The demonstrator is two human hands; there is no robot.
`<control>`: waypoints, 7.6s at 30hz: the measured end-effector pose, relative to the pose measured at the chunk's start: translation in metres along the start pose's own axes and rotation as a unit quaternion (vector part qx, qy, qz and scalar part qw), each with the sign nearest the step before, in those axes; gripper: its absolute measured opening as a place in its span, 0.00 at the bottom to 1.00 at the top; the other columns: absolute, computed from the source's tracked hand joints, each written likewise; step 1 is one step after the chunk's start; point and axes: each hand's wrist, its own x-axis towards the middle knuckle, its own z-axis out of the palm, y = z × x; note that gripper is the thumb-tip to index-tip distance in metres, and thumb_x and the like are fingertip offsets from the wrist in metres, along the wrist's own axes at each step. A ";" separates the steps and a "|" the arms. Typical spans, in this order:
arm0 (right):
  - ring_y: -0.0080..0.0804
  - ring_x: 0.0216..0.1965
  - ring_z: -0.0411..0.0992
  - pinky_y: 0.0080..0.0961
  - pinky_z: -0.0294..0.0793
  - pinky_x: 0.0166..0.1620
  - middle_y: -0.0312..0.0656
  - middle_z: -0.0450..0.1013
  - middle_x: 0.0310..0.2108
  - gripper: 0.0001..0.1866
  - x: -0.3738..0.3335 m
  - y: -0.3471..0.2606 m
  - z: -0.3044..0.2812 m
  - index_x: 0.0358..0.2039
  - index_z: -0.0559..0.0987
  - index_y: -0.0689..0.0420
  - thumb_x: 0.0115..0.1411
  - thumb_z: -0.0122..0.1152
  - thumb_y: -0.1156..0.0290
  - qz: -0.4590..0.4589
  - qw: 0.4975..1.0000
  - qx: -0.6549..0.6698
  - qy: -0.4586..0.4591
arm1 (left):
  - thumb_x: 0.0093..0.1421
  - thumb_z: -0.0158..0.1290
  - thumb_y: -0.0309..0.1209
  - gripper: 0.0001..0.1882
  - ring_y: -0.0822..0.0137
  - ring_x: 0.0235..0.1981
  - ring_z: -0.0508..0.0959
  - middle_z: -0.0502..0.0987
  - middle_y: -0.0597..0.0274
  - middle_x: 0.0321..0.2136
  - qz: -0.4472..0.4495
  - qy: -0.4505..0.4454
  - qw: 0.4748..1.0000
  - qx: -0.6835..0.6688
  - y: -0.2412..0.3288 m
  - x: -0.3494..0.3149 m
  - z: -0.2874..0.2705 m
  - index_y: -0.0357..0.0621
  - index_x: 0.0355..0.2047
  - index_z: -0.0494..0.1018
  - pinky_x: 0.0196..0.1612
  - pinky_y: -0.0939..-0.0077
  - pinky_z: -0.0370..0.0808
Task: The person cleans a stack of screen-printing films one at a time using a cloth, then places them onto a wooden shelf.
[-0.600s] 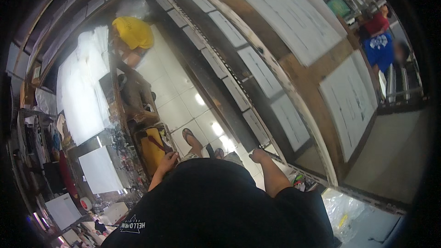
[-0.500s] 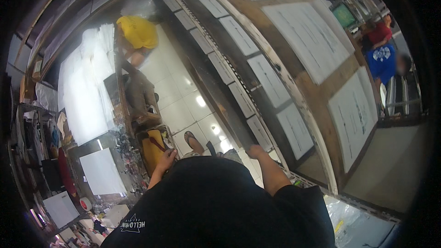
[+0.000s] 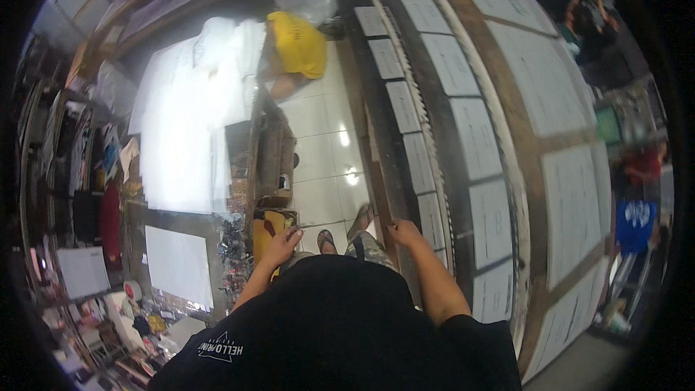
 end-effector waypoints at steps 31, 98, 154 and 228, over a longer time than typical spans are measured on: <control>0.59 0.44 0.75 0.47 0.74 0.48 0.59 0.77 0.40 0.18 0.386 -0.058 -0.105 0.38 0.82 0.62 0.61 0.54 0.59 -0.207 0.941 -0.205 -0.172 | 0.66 0.55 0.41 0.19 0.55 0.26 0.81 0.80 0.48 0.25 -0.165 0.452 0.863 -0.157 0.106 0.092 -0.199 0.33 0.35 0.80 0.32 0.66 0.75; 0.50 0.48 0.73 0.39 0.72 0.54 0.52 0.73 0.49 0.25 0.503 -0.403 -0.280 0.56 0.73 0.61 0.62 0.63 0.62 -0.331 0.909 0.254 -0.009 | 0.68 0.46 0.35 0.25 0.60 0.56 0.75 0.73 0.56 0.58 -0.038 0.625 0.723 -0.293 0.181 0.256 -0.461 0.48 0.64 0.65 0.54 0.69 0.75; 0.15 0.29 0.68 0.18 0.71 0.35 0.33 0.73 0.25 0.19 0.474 -0.503 -0.355 0.40 0.76 0.61 0.52 0.76 0.71 -0.342 0.893 0.269 -0.119 | 0.67 0.54 0.29 0.17 0.61 0.39 0.82 0.79 0.51 0.44 -0.034 0.237 0.723 -0.648 0.346 0.399 -0.285 0.35 0.52 0.68 0.41 0.66 0.82; 0.37 0.56 0.72 0.37 0.71 0.61 0.45 0.72 0.56 0.18 0.448 -0.537 -0.314 0.61 0.67 0.56 0.74 0.38 0.70 -0.050 0.667 0.651 -0.360 | 0.67 0.53 0.26 0.22 0.72 0.57 0.69 0.73 0.59 0.56 0.079 0.450 0.742 -0.491 0.347 0.349 -0.280 0.37 0.61 0.68 0.58 0.76 0.66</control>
